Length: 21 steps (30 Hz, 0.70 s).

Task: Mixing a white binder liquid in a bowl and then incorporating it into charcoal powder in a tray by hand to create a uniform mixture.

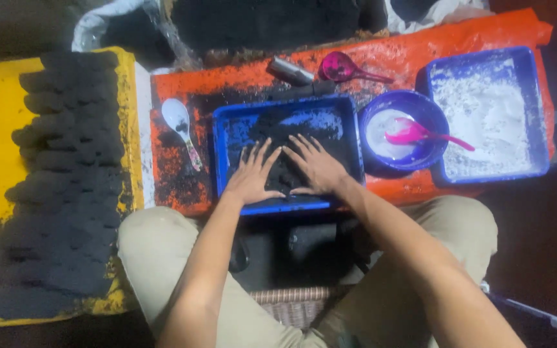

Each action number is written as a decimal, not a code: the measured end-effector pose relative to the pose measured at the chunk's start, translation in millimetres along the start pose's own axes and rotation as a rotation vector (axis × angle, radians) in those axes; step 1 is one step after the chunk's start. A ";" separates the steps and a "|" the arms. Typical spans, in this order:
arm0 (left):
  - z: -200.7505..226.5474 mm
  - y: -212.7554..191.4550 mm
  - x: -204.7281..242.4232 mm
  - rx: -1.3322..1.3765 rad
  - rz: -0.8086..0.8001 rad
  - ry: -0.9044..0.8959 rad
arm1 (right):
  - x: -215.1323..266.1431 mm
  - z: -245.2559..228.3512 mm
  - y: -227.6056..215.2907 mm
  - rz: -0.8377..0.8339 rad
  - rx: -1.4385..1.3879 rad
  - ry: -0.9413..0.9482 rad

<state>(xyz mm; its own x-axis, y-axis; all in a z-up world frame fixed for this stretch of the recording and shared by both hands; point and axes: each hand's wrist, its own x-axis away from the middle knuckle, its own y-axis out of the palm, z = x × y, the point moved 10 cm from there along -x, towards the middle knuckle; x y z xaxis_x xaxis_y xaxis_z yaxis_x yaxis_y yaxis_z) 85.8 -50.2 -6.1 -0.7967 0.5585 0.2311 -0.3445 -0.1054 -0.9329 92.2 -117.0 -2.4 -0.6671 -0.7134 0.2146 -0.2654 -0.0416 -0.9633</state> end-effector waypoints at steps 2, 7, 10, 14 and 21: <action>-6.7 2.1 -11.1 -0.009 0.005 -0.003 | -8.9 5.4 4.1 0.009 -0.017 0.003; -18.1 17.6 -29.1 0.021 0.016 -0.068 | -21.6 10.7 9.2 0.089 0.031 0.042; -28.0 33.6 -36.3 0.098 0.009 -0.114 | -30.6 18.0 24.9 0.132 0.007 0.109; -37.5 40.6 -45.4 0.105 0.055 -0.137 | -33.8 20.9 15.2 0.327 0.087 0.123; -27.6 12.2 -43.8 0.014 0.254 -0.003 | -25.1 47.4 17.0 0.195 -0.002 0.260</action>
<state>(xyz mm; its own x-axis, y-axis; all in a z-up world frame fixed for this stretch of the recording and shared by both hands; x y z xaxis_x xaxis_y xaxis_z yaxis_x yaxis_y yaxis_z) 130.2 -53.2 -35.2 -0.8600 0.5103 -0.0093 -0.1398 -0.2531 -0.9573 137.4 -132.9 -31.9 -0.8609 -0.5053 0.0602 -0.1159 0.0795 -0.9901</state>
